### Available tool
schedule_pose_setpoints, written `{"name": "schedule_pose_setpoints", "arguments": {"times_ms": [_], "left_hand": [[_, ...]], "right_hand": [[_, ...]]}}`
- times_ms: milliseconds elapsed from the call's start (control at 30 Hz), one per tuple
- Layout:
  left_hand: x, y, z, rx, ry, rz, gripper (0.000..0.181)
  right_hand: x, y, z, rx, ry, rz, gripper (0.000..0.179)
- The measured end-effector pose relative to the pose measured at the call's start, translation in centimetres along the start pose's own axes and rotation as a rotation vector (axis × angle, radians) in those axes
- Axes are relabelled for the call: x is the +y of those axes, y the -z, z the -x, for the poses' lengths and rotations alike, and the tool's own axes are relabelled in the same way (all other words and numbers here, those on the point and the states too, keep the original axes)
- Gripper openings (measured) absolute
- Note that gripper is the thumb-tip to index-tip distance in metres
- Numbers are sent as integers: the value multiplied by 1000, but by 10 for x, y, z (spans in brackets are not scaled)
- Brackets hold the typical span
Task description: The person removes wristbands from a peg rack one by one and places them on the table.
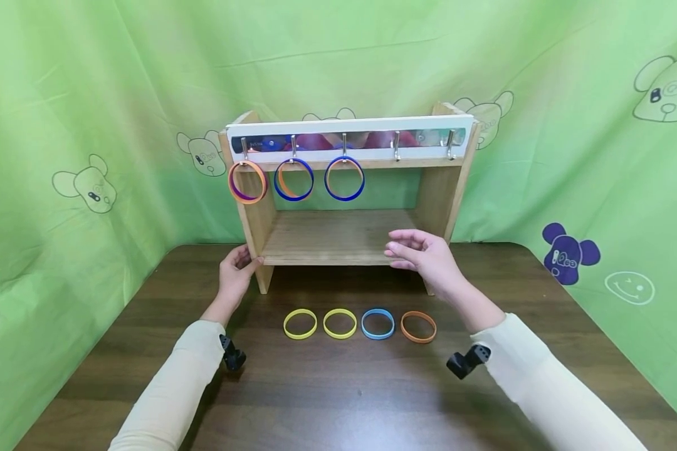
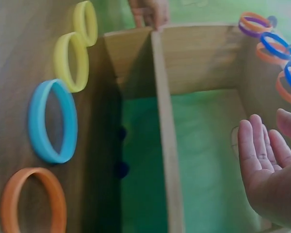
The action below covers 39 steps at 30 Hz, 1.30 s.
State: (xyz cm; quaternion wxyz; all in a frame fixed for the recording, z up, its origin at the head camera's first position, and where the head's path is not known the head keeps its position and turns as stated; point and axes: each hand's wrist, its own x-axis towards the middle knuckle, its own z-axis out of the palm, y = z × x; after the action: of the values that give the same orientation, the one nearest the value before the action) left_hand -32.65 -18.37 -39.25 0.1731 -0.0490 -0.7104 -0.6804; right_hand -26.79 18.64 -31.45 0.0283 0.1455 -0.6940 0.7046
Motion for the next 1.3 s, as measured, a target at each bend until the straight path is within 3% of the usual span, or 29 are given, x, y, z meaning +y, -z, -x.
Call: {"name": "schedule_pose_setpoints", "arguments": {"times_ms": [100,400,633,1300], "left_hand": [[12,-1,6,-5,-5,-11,39],[16,-2,8,-2,-11,-8,39],[-16,0,-6,33,-45,-24,38],[-18,0,-5,37,-53,-20,38]], "right_hand": [[-10,-7,-7,8,21,-14,28],[-31,-22,-22,28,93,-79,28],[-40,-33,-31,60,130,-153,24],[-52,-55,-45,88,146,-198,26]]}}
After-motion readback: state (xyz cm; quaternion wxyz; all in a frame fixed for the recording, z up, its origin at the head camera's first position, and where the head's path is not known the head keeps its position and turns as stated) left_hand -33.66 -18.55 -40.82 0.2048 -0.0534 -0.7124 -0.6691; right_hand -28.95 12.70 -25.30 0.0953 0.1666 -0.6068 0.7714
